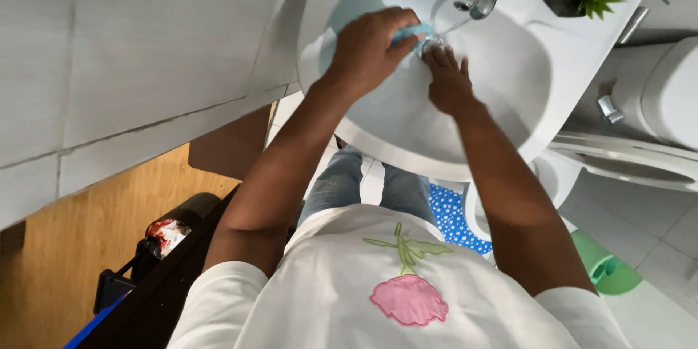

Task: The person wipes the tiled bathroom floor with a blue cloth while standing on a blue mat. They then move to the sink, turn on the faucet, and wash the cloth under running water, wringing it out repeatedly before turning off the tap.

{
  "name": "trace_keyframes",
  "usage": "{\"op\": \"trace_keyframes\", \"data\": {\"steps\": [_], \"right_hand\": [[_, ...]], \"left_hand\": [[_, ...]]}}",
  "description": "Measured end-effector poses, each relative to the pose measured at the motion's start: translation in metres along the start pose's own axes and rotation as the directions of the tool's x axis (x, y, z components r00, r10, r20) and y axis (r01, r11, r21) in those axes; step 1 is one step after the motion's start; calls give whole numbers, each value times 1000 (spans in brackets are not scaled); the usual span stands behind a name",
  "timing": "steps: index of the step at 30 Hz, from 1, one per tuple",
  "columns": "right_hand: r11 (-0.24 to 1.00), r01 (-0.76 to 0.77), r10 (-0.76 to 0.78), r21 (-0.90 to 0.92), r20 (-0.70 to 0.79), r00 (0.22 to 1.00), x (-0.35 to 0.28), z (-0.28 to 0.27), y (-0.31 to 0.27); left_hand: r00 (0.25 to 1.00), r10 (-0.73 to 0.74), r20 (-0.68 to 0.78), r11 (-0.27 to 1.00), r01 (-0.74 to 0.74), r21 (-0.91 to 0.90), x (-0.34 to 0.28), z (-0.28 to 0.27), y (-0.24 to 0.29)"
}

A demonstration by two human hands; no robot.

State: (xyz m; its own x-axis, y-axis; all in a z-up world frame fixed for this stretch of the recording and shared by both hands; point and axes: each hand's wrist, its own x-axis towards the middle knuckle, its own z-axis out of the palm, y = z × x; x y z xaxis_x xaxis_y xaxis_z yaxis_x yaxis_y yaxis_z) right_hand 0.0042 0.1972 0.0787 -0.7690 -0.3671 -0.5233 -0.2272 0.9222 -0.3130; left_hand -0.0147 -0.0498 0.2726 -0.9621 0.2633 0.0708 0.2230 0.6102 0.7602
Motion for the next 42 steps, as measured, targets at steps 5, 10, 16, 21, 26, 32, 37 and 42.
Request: {"op": "trace_keyframes", "data": {"steps": [5,10,16,21,26,32,37,42], "right_hand": [[873,-103,69,477,89,994,-72,-109,-61],[646,260,-41,717,-308,951,-86,-109,-78],[738,305,-4,602,-448,894,-122,-133,-46],[803,421,-107,423,-593,798,-157,-157,-27],[862,146,-51,485,-203,978,-132,-109,12],[969,115,42,218,-605,795,-38,33,43],[540,-203,458,817,-83,885,-30,61,-46],[663,-19,304,749,-246,921,-75,-22,-140]], "left_hand": [[994,45,100,997,-52,65,-3,20,13],[996,59,68,998,-58,-13,5,19,44],[981,187,-47,979,-190,-74,18,-14,74],[986,164,27,982,-161,-104,15,-9,68],[935,-116,336,985,151,-80,-4,40,4],[784,-596,176,788,613,-62,-29,177,-131],[533,-621,575,61,764,-642,-32,156,-67],[534,-393,748,-443,603,-663,-30,167,-106]]}}
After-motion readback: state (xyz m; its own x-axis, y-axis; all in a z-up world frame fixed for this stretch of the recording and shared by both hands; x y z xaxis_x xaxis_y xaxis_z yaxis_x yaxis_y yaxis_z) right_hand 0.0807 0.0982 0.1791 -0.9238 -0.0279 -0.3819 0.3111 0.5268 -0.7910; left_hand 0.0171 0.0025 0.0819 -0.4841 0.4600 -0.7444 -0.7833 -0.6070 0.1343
